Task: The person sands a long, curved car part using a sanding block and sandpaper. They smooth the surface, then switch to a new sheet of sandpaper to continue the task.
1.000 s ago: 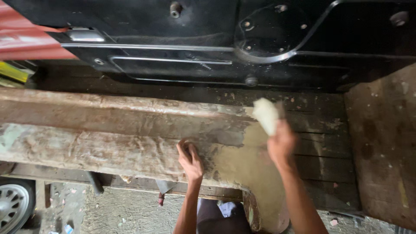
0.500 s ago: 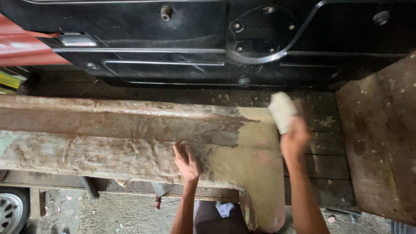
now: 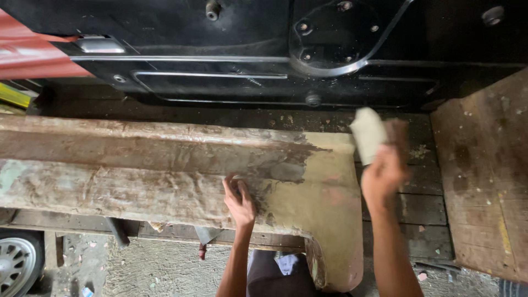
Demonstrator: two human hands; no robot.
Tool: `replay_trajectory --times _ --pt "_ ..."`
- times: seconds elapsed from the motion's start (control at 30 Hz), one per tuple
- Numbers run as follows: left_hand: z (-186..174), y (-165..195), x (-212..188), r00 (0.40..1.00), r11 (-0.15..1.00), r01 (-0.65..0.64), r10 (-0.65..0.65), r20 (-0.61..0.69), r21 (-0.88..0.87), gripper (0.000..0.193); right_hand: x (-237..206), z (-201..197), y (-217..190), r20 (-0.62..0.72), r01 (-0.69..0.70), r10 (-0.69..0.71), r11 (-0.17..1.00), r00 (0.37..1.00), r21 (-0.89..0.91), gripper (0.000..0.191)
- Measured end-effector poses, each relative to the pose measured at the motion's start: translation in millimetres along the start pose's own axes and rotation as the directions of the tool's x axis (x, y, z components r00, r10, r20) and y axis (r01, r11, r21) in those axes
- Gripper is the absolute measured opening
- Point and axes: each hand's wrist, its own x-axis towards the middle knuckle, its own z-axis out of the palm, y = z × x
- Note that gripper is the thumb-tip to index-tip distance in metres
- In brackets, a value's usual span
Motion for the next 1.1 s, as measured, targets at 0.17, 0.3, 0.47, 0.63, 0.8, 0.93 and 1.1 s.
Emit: replay_trajectory --times 0.17,0.3,0.47,0.63,0.8,0.93,1.1 --pt "-3 1 0 0.995 0.995 -0.091 0.090 -0.030 -0.029 0.023 -33 19 -11 0.131 0.482 -0.465 0.854 0.876 -0.194 0.044" --pt "-4 5 -5 0.998 0.998 -0.052 0.051 -0.024 -0.027 0.023 -30 24 3 0.520 -0.111 0.233 0.961 0.822 -0.255 0.025" --pt "-1 2 -6 0.997 0.996 -0.076 0.075 -0.025 -0.043 0.025 -7 -14 25 -0.052 0.142 -0.145 0.988 0.988 -0.055 0.016" --pt "-3 -3 -5 0.998 0.999 -0.050 0.050 -0.029 0.002 0.026 -33 9 6 0.117 0.306 -0.288 0.930 0.951 -0.204 0.018" --pt "-2 -4 -10 0.995 0.994 -0.102 0.102 0.002 -0.029 0.026 -24 -1 19 0.344 -0.103 0.156 0.980 0.926 -0.169 0.021" --pt "0 -4 -10 0.995 0.995 -0.097 0.097 -0.001 0.010 0.024 -5 -40 33 -0.076 0.073 -0.080 0.993 0.994 -0.092 0.017" --pt "-1 -6 -7 0.999 0.999 -0.040 0.040 0.002 0.010 0.026 -25 -9 24 -0.066 -0.004 -0.005 0.993 0.998 -0.121 0.011"
